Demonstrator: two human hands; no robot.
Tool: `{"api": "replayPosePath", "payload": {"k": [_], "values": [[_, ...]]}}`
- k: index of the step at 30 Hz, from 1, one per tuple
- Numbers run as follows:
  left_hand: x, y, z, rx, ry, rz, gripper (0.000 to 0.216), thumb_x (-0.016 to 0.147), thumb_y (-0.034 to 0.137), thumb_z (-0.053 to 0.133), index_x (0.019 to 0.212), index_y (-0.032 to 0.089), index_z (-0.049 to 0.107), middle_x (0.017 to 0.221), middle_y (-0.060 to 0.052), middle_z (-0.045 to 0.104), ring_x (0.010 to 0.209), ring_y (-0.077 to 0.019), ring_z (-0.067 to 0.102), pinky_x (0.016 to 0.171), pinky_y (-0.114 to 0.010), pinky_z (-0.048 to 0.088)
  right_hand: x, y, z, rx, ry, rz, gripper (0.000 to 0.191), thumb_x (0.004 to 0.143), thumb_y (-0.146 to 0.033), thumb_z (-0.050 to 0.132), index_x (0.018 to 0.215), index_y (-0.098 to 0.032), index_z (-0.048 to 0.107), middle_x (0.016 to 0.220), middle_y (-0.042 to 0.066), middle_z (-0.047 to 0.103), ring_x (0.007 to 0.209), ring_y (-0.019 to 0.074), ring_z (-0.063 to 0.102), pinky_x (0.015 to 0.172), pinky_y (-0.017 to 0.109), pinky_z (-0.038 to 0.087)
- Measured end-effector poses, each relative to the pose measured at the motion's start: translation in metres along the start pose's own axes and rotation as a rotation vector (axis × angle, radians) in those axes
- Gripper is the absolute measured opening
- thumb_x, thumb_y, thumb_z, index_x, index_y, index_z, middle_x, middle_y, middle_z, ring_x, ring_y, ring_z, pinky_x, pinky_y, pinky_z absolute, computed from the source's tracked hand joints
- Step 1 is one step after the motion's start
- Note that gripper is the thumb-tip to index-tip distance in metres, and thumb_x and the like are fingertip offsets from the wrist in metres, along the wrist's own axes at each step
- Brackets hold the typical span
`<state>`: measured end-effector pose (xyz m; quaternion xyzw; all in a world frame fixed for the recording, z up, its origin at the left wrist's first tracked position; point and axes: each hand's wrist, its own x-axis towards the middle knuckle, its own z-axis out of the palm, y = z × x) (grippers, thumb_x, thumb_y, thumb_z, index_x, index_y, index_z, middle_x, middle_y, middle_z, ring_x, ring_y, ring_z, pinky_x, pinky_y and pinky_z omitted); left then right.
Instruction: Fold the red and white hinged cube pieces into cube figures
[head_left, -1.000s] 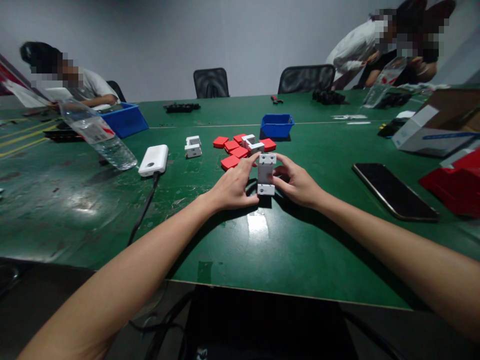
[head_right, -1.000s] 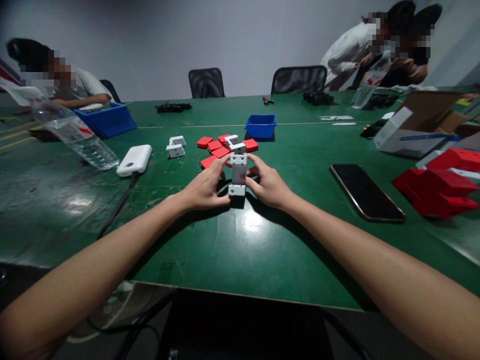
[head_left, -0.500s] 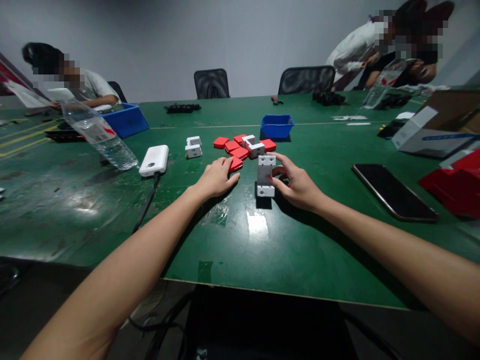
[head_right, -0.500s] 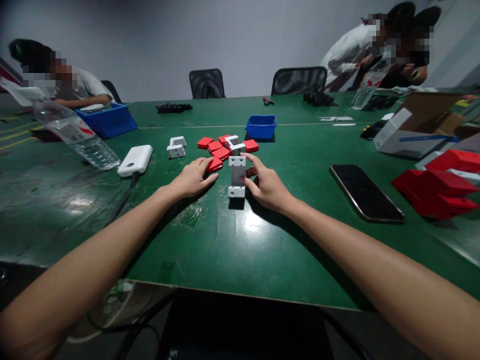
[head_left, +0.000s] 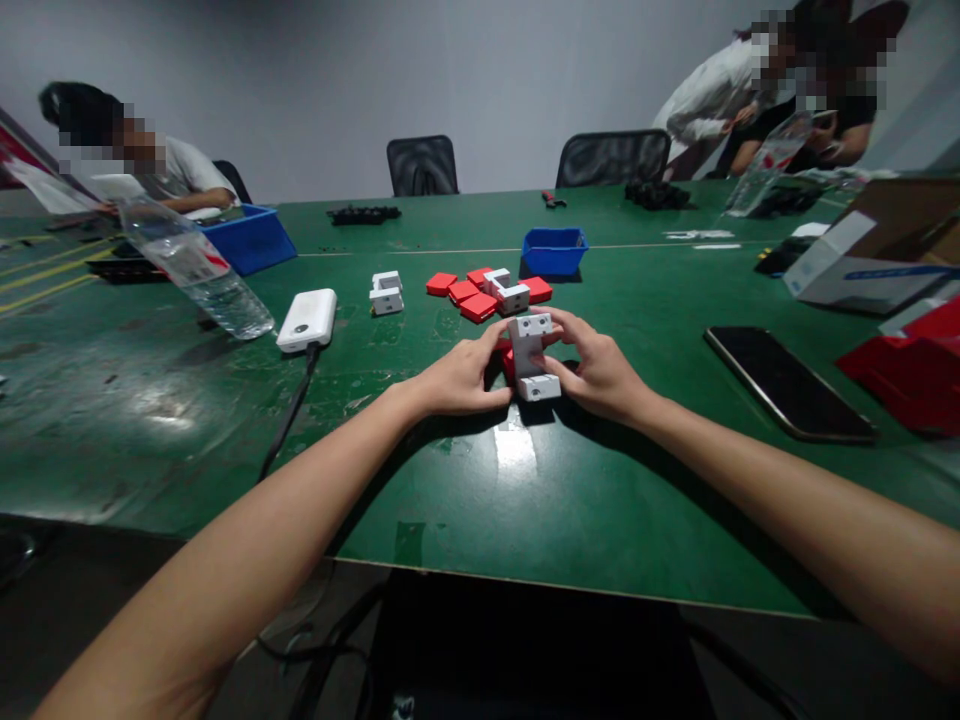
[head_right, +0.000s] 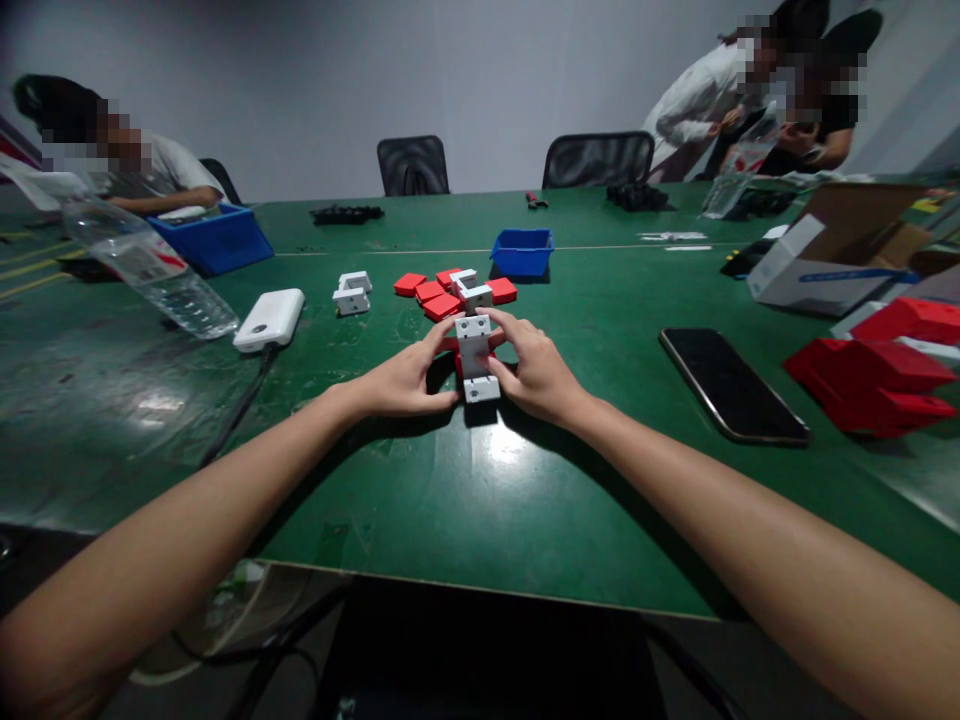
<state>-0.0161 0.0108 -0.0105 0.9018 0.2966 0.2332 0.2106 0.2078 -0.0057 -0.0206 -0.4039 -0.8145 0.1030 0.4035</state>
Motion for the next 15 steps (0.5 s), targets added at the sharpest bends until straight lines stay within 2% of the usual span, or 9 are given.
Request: {"api": "replayPosePath", "payload": {"k": [3,5,7,12,15], "values": [[-0.0013,0.0004,0.0000,-0.118,0.000,0.088,0.111,0.071,0.034,0.077,0.156,0.022,0.006,0.151,-0.020,0.044,0.137,-0.0350,0.048,0.114,-0.054,0.039,-0.0002,-0.0015,0.0001,0.013,-0.003,0.016,0.057,0.081,-0.017,0.060,0.137,-0.023,0.049,0.122,0.010,0.068,0.105,0.0283,0.066,0.091,0.045,0.051],[-0.0008,0.0026,0.0015,-0.139,0.017,0.089,0.118,0.067,0.042,0.082,0.155,0.026,0.006,0.158,-0.019,0.033,0.145,-0.0359,0.039,0.119,-0.056,0.033,0.0001,-0.0034,-0.0002,0.026,-0.018,0.046,0.058,0.081,-0.018,0.061,0.137,-0.024,0.049,0.118,0.010,0.070,0.104,0.0281,0.066,0.089,0.044,0.052],[0.0006,0.0053,0.0039,-0.130,0.066,0.056,0.117,0.064,0.048,0.085,0.154,0.028,0.013,0.160,-0.019,0.030,0.147,-0.0366,0.035,0.120,-0.057,0.031,0.0007,-0.0056,-0.0008,0.036,-0.032,0.079,0.057,0.081,-0.019,0.062,0.136,-0.025,0.049,0.116,0.009,0.070,0.102,0.0278,0.067,0.088,0.043,0.053],[0.0048,0.0079,0.0069,-0.034,0.175,0.057,0.097,0.065,0.043,0.084,0.143,0.022,0.032,0.146,-0.018,0.046,0.137,-0.0346,0.047,0.116,-0.055,0.039,0.0011,-0.0084,-0.0024,0.057,-0.040,0.091,0.057,0.082,-0.018,0.058,0.138,-0.025,0.048,0.114,0.008,0.072,0.103,0.0271,0.068,0.091,0.043,0.053],[0.0055,0.0056,0.0053,0.008,0.195,0.065,0.091,0.063,0.033,0.082,0.140,0.020,0.035,0.140,-0.017,0.050,0.133,-0.0339,0.050,0.113,-0.053,0.042,0.0002,-0.0079,-0.0028,0.068,-0.080,0.065,0.068,0.080,-0.010,0.050,0.145,-0.026,0.040,0.120,0.008,0.071,0.108,0.0263,0.067,0.095,0.044,0.052]]}}
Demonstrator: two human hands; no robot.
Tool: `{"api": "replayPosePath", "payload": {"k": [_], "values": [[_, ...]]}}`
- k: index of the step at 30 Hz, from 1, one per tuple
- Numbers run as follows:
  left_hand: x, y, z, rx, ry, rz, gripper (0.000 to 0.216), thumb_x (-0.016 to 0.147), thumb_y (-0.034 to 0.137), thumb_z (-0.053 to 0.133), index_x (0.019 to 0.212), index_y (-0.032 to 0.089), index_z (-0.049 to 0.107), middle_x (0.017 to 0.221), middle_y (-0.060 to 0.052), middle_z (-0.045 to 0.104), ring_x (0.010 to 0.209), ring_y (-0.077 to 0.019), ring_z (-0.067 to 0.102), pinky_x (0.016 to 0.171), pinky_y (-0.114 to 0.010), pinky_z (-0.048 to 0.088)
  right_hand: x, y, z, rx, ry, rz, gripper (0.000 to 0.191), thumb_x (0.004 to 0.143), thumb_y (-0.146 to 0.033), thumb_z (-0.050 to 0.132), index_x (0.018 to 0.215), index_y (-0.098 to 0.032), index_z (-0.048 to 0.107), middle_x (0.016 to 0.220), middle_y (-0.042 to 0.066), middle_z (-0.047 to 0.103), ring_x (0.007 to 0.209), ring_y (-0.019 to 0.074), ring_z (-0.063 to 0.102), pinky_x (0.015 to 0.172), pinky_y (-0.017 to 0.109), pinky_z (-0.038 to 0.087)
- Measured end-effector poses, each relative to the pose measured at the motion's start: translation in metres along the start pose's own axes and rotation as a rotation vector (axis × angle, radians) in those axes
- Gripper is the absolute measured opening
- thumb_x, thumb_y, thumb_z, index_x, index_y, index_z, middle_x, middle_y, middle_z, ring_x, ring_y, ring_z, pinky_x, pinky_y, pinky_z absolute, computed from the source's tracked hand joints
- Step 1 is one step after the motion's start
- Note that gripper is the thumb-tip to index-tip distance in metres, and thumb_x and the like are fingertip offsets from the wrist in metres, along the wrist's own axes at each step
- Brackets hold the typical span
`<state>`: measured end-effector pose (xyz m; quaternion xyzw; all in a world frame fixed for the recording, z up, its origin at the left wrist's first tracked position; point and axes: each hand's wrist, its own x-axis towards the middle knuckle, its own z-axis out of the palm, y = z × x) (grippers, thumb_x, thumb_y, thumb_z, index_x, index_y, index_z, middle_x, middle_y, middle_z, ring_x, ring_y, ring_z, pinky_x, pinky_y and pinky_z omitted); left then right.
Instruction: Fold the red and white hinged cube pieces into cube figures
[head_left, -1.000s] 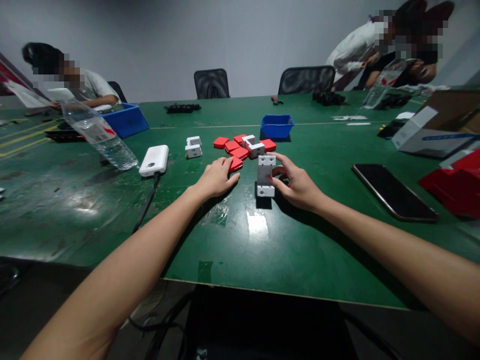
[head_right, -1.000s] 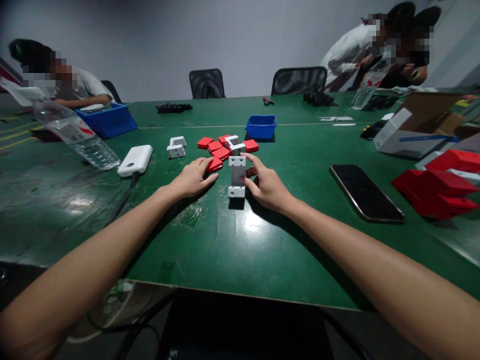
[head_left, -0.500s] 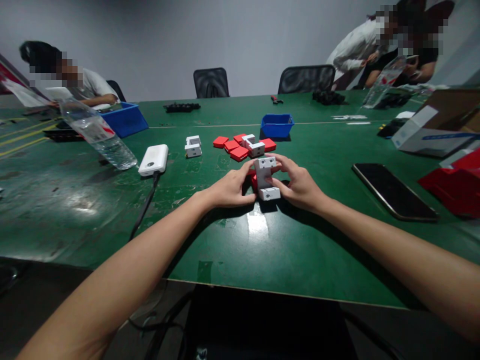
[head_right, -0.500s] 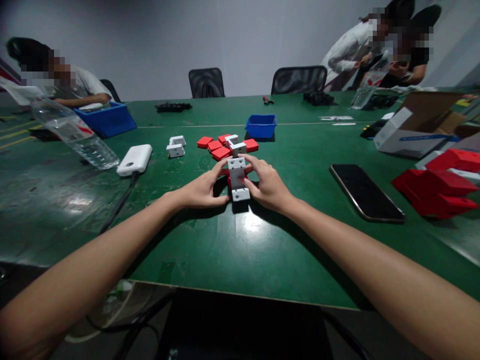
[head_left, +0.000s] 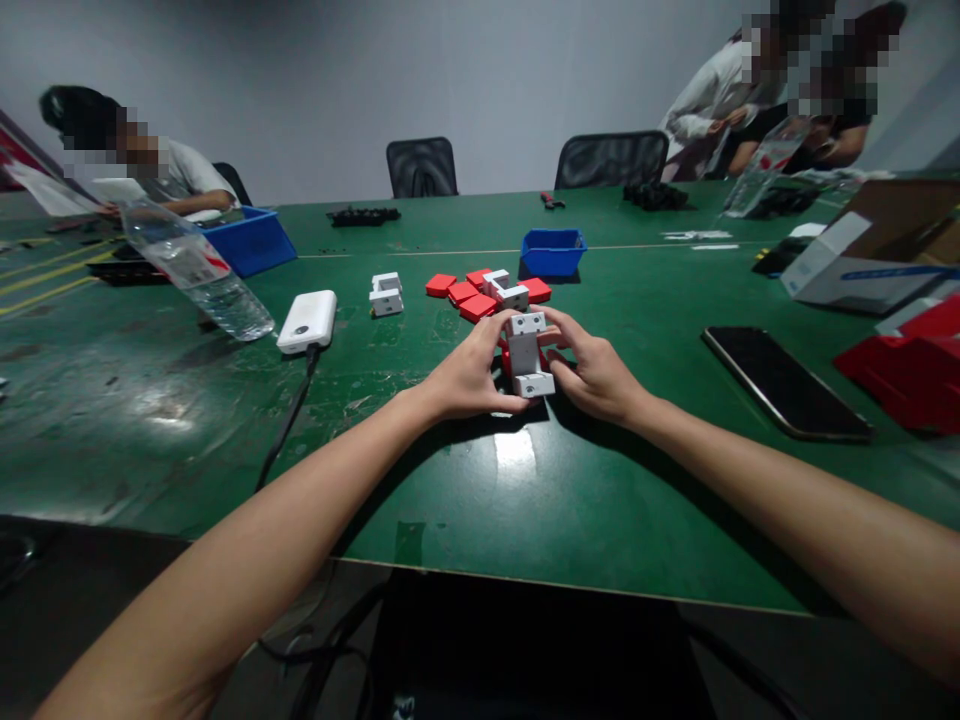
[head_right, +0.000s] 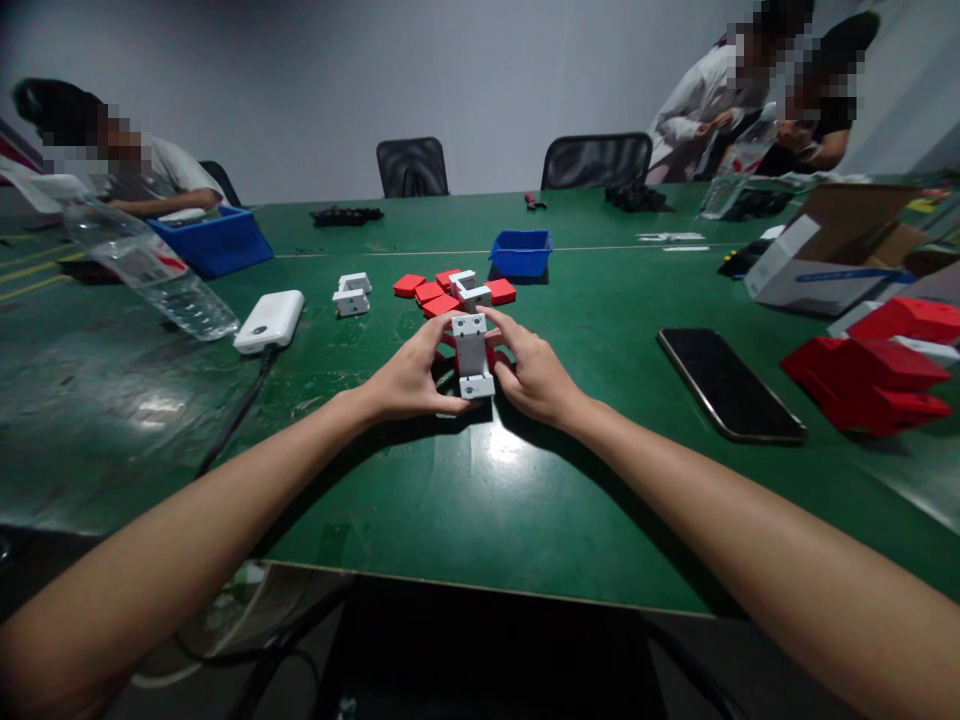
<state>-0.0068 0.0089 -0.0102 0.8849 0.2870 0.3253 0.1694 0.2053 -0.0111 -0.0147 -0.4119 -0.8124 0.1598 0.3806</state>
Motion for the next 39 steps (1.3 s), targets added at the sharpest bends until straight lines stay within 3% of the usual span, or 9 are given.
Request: {"api": "replayPosePath", "payload": {"k": [6,11,16,20,23,28,31,34,39], "values": [[-0.001,-0.006,-0.001,-0.070,-0.015,0.031,0.093,0.062,0.029,0.080,0.140,0.018,0.032,0.146,-0.019,0.042,0.137,-0.0344,0.046,0.114,-0.052,0.043,-0.001,0.008,0.003,-0.070,-0.127,-0.050,0.084,0.076,-0.017,0.059,0.153,-0.023,0.026,0.133,0.014,0.064,0.104,0.0303,0.069,0.091,0.047,0.053],[-0.001,-0.005,-0.001,-0.082,-0.032,0.038,0.091,0.064,0.029,0.078,0.141,0.019,0.030,0.145,-0.018,0.042,0.136,-0.0335,0.047,0.112,-0.051,0.046,0.000,0.021,0.007,-0.203,-0.083,-0.026,0.064,0.083,-0.029,0.059,0.144,-0.016,0.042,0.138,0.021,0.058,0.124,0.0367,0.058,0.098,0.056,0.047],[0.000,-0.004,-0.001,0.040,0.004,-0.053,0.087,0.063,0.034,0.080,0.136,0.015,0.036,0.137,-0.019,0.048,0.130,-0.0349,0.049,0.111,-0.054,0.045,0.002,0.023,0.005,-0.220,0.044,0.137,0.052,0.082,-0.032,0.062,0.131,-0.014,0.053,0.121,0.021,0.066,0.110,0.0353,0.064,0.092,0.054,0.050],[0.000,-0.007,-0.002,0.078,0.031,-0.114,0.084,0.063,0.039,0.080,0.132,0.015,0.039,0.132,-0.018,0.052,0.124,-0.0353,0.054,0.107,-0.056,0.046,0.006,0.022,0.001,0.000,0.179,0.322,0.046,0.083,-0.041,0.065,0.121,-0.018,0.058,0.106,0.014,0.072,0.092,0.0274,0.068,0.083,0.045,0.054],[0.000,-0.008,-0.003,0.074,0.044,-0.125,0.088,0.064,0.037,0.079,0.137,0.018,0.033,0.135,-0.018,0.052,0.123,-0.0347,0.056,0.106,-0.055,0.046,0.010,0.022,-0.001,0.270,0.265,0.457,0.040,0.085,-0.052,0.061,0.107,-0.019,0.062,0.093,0.009,0.073,0.078,0.0222,0.068,0.063,0.034,0.053],[-0.001,-0.008,-0.004,0.108,0.043,-0.117,0.093,0.064,0.036,0.077,0.140,0.017,0.027,0.139,-0.021,0.049,0.126,-0.0364,0.055,0.105,-0.054,0.046,0.014,0.012,-0.004,0.775,0.206,0.643,0.034,0.091,-0.053,0.054,0.093,-0.020,0.060,0.087,0.010,0.073,0.065,0.0199,0.071,0.044,0.026,0.046],[-0.001,-0.009,-0.003,0.144,0.045,-0.093,0.097,0.062,0.034,0.079,0.141,0.016,0.026,0.138,-0.021,0.049,0.128,-0.0377,0.053,0.107,-0.056,0.045,0.013,0.006,-0.003,0.841,0.156,0.640,0.019,0.081,-0.033,0.067,0.092,-0.020,0.059,0.091,0.009,0.074,0.071,0.0212,0.073,0.050,0.029,0.053],[-0.001,-0.011,-0.001,0.153,0.057,-0.094,0.098,0.060,0.032,0.080,0.141,0.016,0.026,0.136,-0.021,0.050,0.127,-0.0376,0.053,0.107,-0.057,0.044,0.012,0.006,-0.001,0.827,0.136,0.596,0.032,0.066,-0.015,0.071,0.094,-0.021,0.057,0.091,0.004,0.074,0.076,0.0199,0.073,0.065,0.034,0.061],[0.000,-0.017,0.000,0.095,0.053,-0.090,0.096,0.060,0.031,0.080,0.140,0.017,0.027,0.136,-0.019,0.049,0.124,-0.0350,0.054,0.108,-0.057,0.044,0.011,0.010,0.002,0.847,0.119,0.569,0.040,0.057,-0.008,0.073,0.093,-0.019,0.059,0.087,0.002,0.073,0.080,0.0185,0.072,0.085,0.040,0.059]]}}
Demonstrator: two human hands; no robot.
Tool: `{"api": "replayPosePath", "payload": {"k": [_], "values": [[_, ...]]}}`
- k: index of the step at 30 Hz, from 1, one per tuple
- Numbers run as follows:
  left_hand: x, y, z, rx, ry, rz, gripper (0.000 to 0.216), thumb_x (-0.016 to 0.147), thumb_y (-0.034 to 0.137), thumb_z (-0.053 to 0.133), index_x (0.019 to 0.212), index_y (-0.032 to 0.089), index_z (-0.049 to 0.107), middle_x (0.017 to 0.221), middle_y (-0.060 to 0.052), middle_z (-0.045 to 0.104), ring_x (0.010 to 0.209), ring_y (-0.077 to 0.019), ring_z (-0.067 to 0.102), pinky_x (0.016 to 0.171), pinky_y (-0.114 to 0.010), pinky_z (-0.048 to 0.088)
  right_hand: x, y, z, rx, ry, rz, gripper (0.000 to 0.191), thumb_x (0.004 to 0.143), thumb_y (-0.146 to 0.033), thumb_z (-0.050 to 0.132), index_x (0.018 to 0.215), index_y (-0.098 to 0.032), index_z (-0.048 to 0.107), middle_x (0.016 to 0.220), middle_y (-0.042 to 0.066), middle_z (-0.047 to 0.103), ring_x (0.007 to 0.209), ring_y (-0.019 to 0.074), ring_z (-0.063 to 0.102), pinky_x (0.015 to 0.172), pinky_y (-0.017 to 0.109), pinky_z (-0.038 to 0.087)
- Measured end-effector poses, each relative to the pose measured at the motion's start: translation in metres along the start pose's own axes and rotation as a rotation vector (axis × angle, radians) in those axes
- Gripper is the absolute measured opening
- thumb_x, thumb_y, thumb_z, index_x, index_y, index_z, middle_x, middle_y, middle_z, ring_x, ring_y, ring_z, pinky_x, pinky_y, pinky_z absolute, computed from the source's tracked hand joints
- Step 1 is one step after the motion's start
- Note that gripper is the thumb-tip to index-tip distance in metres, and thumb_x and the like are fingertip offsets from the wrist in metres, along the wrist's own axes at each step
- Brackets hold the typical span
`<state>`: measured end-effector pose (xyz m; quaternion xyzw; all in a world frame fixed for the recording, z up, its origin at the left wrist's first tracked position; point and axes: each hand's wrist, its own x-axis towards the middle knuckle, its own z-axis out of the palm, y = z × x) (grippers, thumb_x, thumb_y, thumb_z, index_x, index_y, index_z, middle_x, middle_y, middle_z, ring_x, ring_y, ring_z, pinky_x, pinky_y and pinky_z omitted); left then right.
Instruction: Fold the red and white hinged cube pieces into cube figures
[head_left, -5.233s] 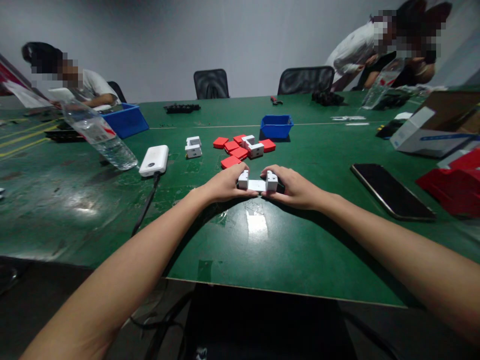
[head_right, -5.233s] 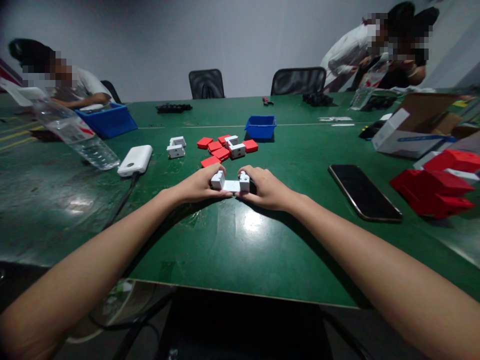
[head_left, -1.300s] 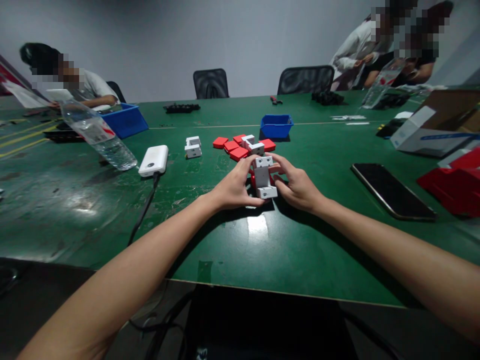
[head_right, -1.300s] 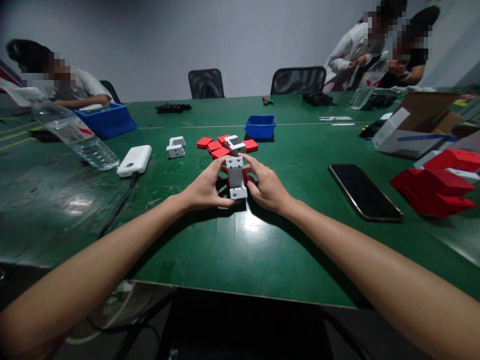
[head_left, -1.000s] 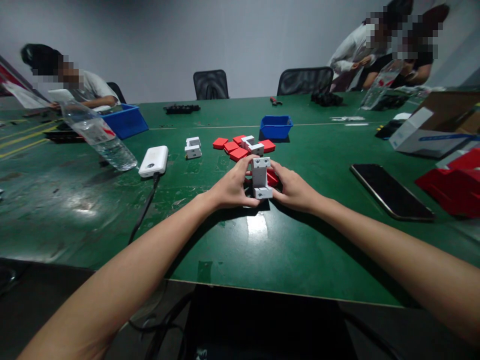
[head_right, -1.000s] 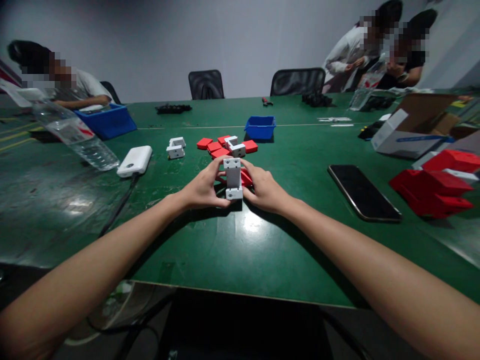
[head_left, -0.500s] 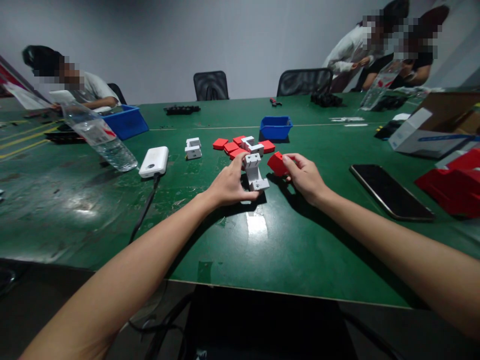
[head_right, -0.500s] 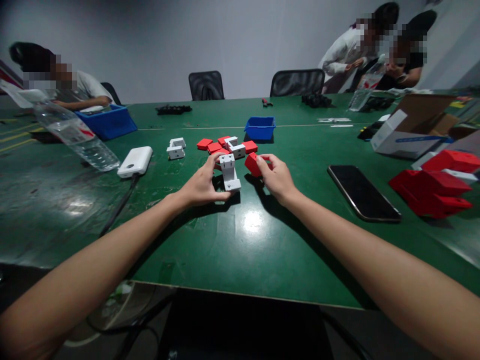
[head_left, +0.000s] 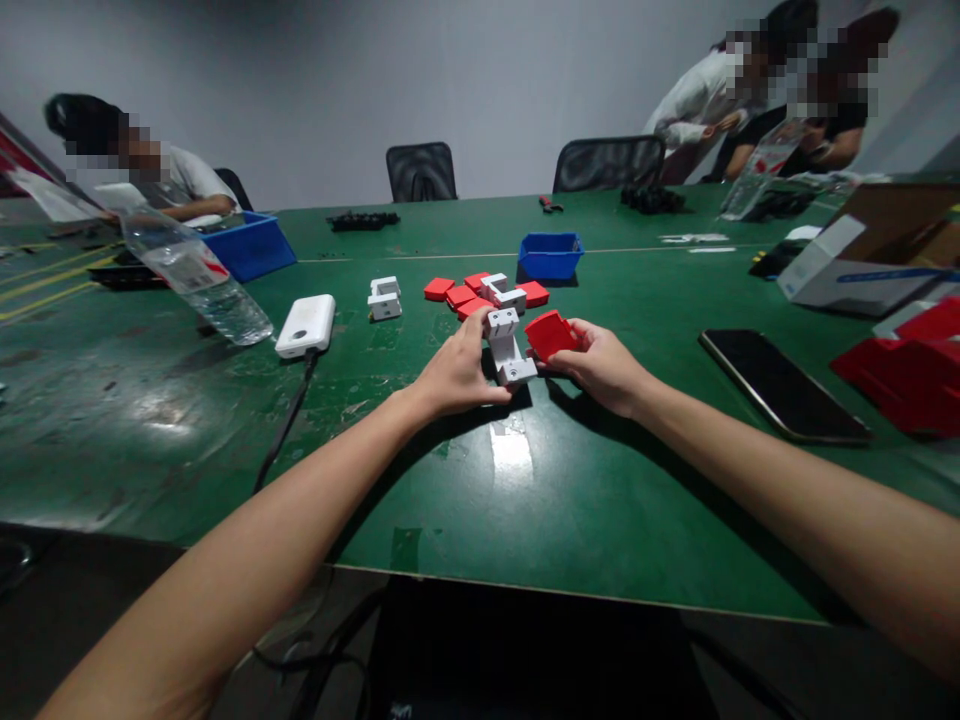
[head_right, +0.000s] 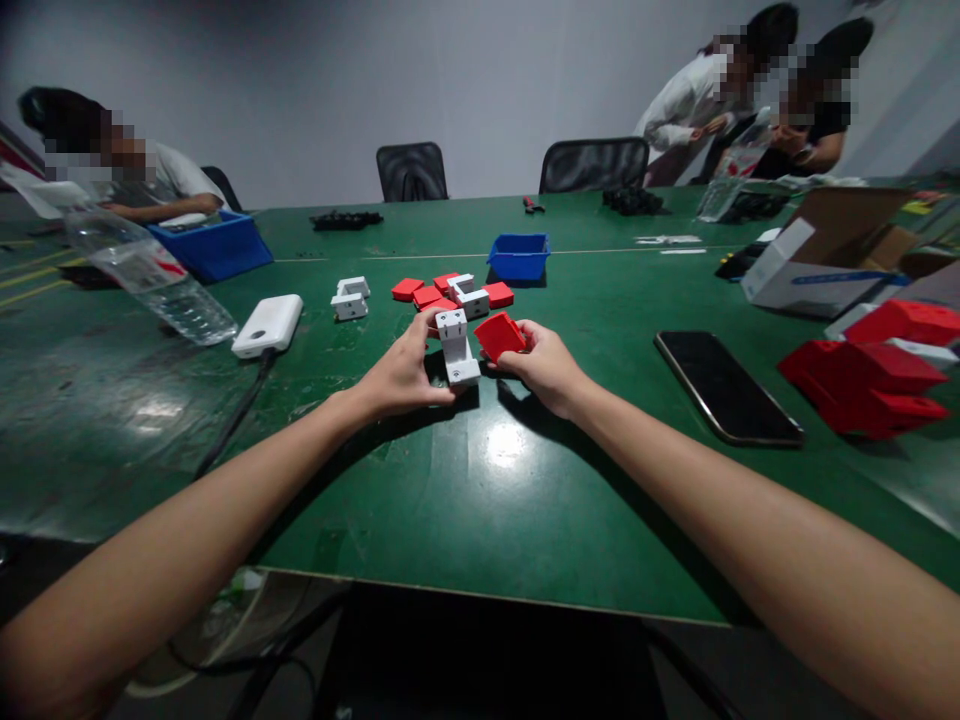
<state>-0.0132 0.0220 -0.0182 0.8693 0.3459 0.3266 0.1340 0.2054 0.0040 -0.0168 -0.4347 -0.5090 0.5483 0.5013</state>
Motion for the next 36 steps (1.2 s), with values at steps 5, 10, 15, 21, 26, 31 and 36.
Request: {"api": "replayPosePath", "payload": {"k": [5,10,15,21,26,31,36], "values": [[0.0005,-0.0026,-0.0011,-0.040,-0.028,0.021,0.093,0.063,0.031,0.078,0.139,0.013,0.028,0.138,-0.022,0.048,0.126,-0.0342,0.053,0.111,-0.054,0.043,-0.0010,0.0003,-0.0010,-0.023,0.027,0.004,0.035,0.060,-0.012,0.080,0.089,-0.018,0.063,0.091,0.006,0.076,0.091,0.0215,0.073,0.093,0.042,0.056],[0.0001,-0.0017,-0.0024,-0.064,-0.032,0.006,0.092,0.065,0.033,0.078,0.140,0.015,0.027,0.140,-0.021,0.047,0.129,-0.0346,0.052,0.111,-0.055,0.043,-0.0024,-0.0002,-0.0015,-0.074,0.035,0.005,0.036,0.056,-0.020,0.088,0.081,-0.019,0.062,0.090,0.006,0.077,0.090,0.0219,0.073,0.091,0.041,0.057],[-0.0002,-0.0021,-0.0027,-0.066,-0.043,0.017,0.094,0.065,0.034,0.079,0.141,0.014,0.028,0.141,-0.022,0.047,0.133,-0.0347,0.049,0.112,-0.053,0.043,-0.0026,-0.0007,0.0016,-0.013,-0.005,0.010,0.037,0.057,-0.019,0.086,0.087,-0.019,0.065,0.086,0.003,0.075,0.082,0.0191,0.071,0.079,0.037,0.058],[0.0001,-0.0040,-0.0014,-0.091,-0.037,0.011,0.096,0.063,0.033,0.080,0.142,0.015,0.028,0.142,-0.023,0.046,0.133,-0.0375,0.048,0.111,-0.057,0.042,-0.0037,-0.0041,0.0046,0.003,0.008,0.018,0.037,0.061,-0.025,0.086,0.091,-0.015,0.068,0.076,0.001,0.070,0.059,0.0101,0.061,0.054,0.024,0.047],[0.0010,-0.0033,-0.0022,-0.101,-0.042,0.037,0.095,0.064,0.032,0.080,0.141,0.013,0.028,0.141,-0.023,0.047,0.133,-0.0376,0.049,0.112,-0.056,0.042,-0.0043,-0.0062,0.0041,0.041,0.007,0.032,0.049,0.059,-0.024,0.088,0.099,-0.019,0.060,0.077,-0.001,0.071,0.059,0.0113,0.063,0.052,0.024,0.044],[0.0013,-0.0056,-0.0008,-0.104,-0.033,0.044,0.095,0.064,0.033,0.079,0.141,0.014,0.028,0.140,-0.022,0.048,0.133,-0.0370,0.049,0.111,-0.056,0.043,-0.0034,-0.0060,0.0030,0.072,0.014,0.042,0.052,0.060,-0.021,0.084,0.105,-0.019,0.058,0.080,0.000,0.071,0.062,0.0124,0.063,0.054,0.024,0.044],[0.0012,-0.0069,-0.0003,-0.093,-0.039,0.035,0.098,0.063,0.033,0.080,0.143,0.013,0.027,0.143,-0.024,0.045,0.134,-0.0376,0.048,0.112,-0.056,0.042,-0.0037,-0.0072,0.0032,0.064,0.018,0.016,0.047,0.054,-0.015,0.080,0.097,-0.020,0.061,0.080,-0.001,0.070,0.067,0.0135,0.063,0.058,0.026,0.045]]}}
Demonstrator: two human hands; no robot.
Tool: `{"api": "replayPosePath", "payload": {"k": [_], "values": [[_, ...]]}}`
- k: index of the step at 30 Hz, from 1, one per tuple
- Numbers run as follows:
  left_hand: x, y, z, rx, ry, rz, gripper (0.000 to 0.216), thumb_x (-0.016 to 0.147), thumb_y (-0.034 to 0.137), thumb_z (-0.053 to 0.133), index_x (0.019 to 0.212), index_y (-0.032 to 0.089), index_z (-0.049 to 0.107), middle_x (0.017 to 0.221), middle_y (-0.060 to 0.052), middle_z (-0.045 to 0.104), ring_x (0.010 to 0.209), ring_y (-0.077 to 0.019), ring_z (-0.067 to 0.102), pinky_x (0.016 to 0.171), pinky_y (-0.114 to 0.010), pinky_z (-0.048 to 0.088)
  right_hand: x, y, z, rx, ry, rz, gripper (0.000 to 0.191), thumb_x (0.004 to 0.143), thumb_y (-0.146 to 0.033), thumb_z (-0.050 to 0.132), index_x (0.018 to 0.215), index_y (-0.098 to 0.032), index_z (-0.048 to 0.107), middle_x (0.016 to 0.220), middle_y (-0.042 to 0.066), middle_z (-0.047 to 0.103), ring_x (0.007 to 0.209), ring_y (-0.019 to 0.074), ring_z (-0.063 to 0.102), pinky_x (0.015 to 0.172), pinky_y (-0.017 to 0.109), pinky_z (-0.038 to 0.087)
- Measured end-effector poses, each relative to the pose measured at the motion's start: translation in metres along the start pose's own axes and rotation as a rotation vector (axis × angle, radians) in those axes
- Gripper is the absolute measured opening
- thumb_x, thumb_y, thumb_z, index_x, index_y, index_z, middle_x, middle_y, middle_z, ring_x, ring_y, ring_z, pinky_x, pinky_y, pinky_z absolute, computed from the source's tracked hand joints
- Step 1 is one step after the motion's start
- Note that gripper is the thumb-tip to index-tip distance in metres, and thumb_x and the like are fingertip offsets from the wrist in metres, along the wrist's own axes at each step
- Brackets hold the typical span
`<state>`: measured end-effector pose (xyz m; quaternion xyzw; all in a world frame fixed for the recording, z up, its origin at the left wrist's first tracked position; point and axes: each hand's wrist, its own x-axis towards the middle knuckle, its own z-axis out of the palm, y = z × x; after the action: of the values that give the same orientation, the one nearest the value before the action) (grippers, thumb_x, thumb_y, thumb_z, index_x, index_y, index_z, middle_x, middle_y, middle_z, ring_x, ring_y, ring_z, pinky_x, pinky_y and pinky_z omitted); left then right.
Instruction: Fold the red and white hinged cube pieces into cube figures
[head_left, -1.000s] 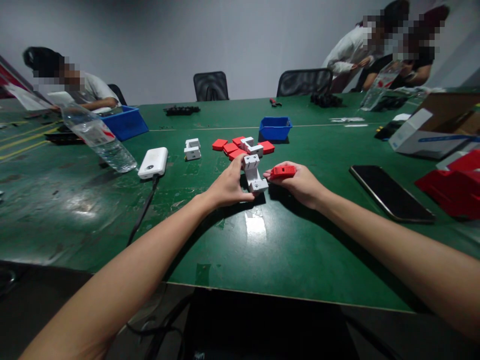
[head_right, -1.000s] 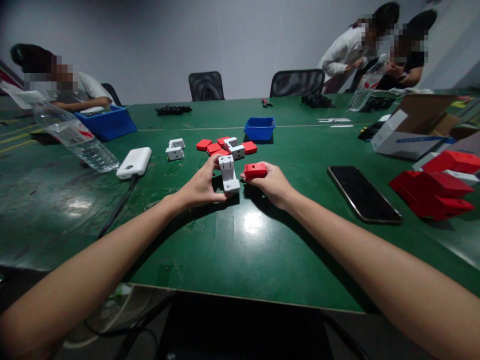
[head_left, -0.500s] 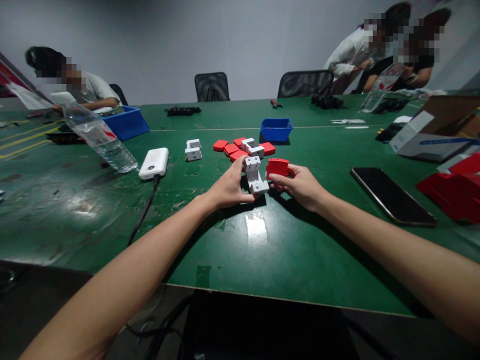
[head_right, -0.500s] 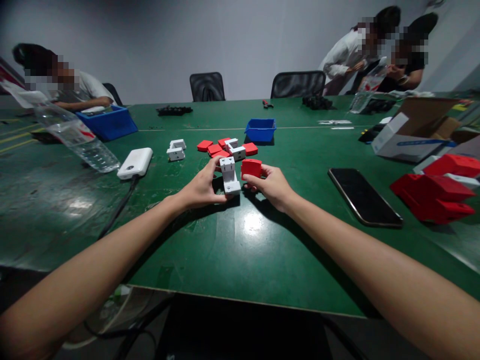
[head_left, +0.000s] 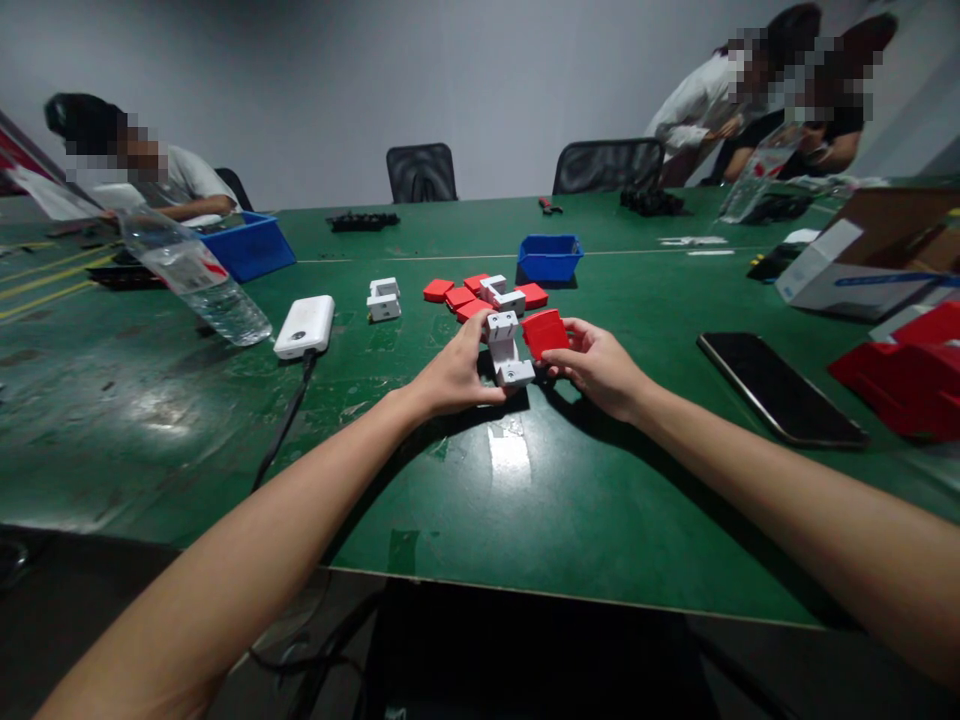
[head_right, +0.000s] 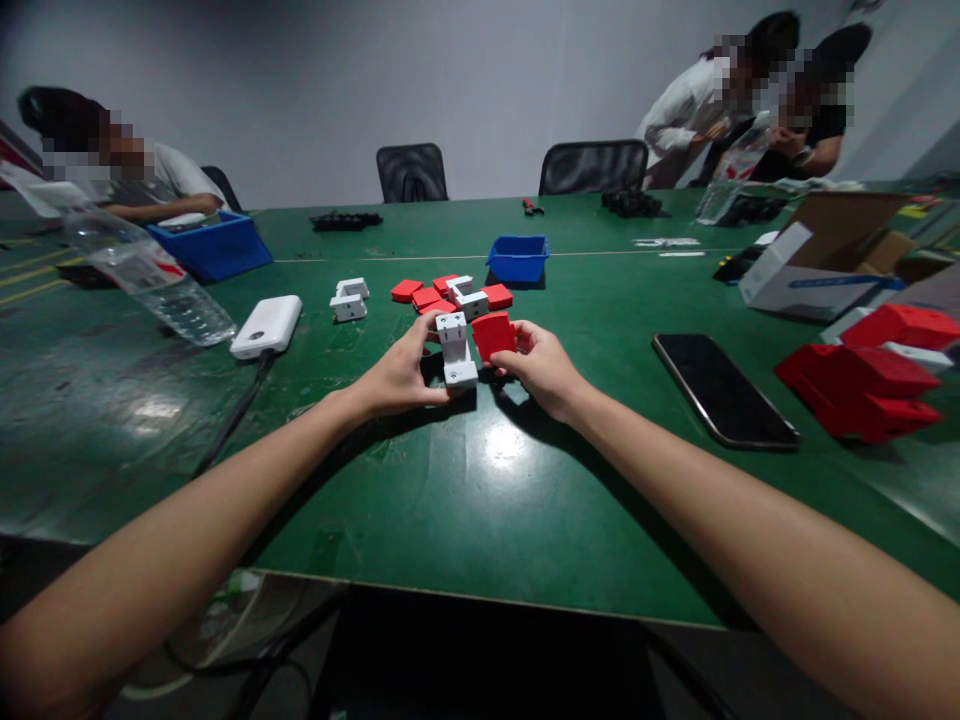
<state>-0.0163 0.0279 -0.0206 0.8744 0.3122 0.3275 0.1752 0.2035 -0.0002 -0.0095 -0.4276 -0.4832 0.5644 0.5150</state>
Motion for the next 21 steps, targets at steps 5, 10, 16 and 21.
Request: {"api": "replayPosePath", "payload": {"k": [5,10,16,21], "values": [[-0.0004,-0.0004,-0.0002,0.019,-0.005,-0.008,0.097,0.064,0.035,0.079,0.143,0.015,0.027,0.143,-0.023,0.045,0.133,-0.0374,0.048,0.111,-0.056,0.043,0.0014,0.0025,-0.0020,-0.032,0.027,0.004,0.038,0.048,-0.011,0.075,0.082,-0.020,0.061,0.075,-0.003,0.068,0.071,0.0142,0.062,0.069,0.029,0.048],[-0.0005,0.0000,0.0000,0.030,0.004,0.007,0.097,0.065,0.035,0.080,0.144,0.015,0.027,0.142,-0.022,0.046,0.132,-0.0359,0.050,0.112,-0.055,0.043,0.0028,0.0047,-0.0038,-0.066,0.032,-0.018,0.037,0.047,-0.012,0.074,0.081,-0.020,0.061,0.076,-0.003,0.067,0.072,0.0143,0.060,0.070,0.029,0.047],[0.0003,0.0028,-0.0006,0.020,0.003,0.019,0.095,0.065,0.034,0.080,0.142,0.013,0.028,0.143,-0.023,0.046,0.135,-0.0355,0.048,0.114,-0.053,0.042,-0.0007,0.0030,-0.0012,-0.115,-0.011,-0.089,0.039,0.049,-0.017,0.082,0.084,-0.020,0.064,0.081,-0.001,0.069,0.077,0.0151,0.062,0.076,0.031,0.049],[-0.0002,0.0022,-0.0001,0.002,0.003,0.018,0.096,0.065,0.034,0.080,0.142,0.013,0.027,0.144,-0.024,0.045,0.136,-0.0361,0.047,0.113,-0.054,0.042,0.0003,0.0051,-0.0012,-0.139,0.000,-0.125,0.035,0.050,-0.020,0.083,0.081,-0.019,0.067,0.097,0.004,0.071,0.083,0.0170,0.064,0.080,0.034,0.050]]}}
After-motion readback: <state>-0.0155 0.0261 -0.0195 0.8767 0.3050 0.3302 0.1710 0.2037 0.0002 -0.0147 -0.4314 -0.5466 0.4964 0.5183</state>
